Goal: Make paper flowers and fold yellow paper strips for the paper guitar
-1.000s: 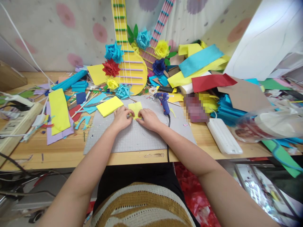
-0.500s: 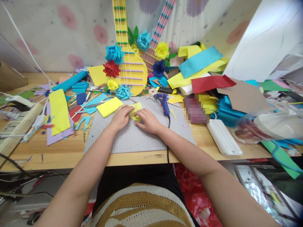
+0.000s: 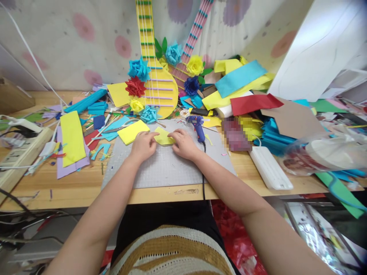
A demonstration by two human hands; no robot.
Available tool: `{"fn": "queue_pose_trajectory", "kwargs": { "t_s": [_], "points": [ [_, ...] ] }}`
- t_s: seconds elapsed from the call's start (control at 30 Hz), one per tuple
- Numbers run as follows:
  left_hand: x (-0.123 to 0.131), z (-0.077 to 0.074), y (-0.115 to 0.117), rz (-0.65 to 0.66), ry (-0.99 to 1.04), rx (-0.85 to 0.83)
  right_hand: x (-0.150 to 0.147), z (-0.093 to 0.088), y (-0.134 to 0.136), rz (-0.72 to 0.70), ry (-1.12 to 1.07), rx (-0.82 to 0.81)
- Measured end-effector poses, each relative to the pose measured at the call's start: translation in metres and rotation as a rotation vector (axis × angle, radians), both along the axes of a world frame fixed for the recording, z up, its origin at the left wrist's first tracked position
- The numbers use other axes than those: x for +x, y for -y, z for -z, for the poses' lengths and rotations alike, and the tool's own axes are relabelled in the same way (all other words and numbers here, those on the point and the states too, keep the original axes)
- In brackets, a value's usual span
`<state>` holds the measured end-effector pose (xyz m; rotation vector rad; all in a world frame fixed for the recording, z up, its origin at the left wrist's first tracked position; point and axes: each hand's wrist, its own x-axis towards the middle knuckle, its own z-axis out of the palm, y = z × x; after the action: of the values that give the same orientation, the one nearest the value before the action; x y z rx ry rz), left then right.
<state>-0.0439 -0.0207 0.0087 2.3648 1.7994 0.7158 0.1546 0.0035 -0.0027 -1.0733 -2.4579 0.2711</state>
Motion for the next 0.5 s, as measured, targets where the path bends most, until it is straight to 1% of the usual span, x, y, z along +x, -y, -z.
{"fn": "queue_pose_trajectory", "kwargs": {
  "t_s": [0.1,0.17,0.23,0.37,0.5],
  "points": [
    [-0.002,0.003,-0.001,0.087,0.048,-0.030,-0.001,-0.001,0.003,-0.060,-0.054,0.011],
    [-0.003,0.007,-0.003,0.144,0.029,-0.029,-0.002,-0.002,0.005,-0.087,-0.069,0.012],
    [-0.005,0.009,-0.005,0.172,-0.020,-0.047,-0.003,-0.003,0.007,-0.084,-0.061,-0.006],
    [-0.002,0.007,-0.003,0.141,-0.090,-0.065,-0.003,-0.003,0.007,-0.076,0.010,-0.020],
    [0.006,-0.001,0.004,0.110,-0.085,-0.041,0.000,0.001,-0.001,-0.002,0.085,0.065]
  ]
}}
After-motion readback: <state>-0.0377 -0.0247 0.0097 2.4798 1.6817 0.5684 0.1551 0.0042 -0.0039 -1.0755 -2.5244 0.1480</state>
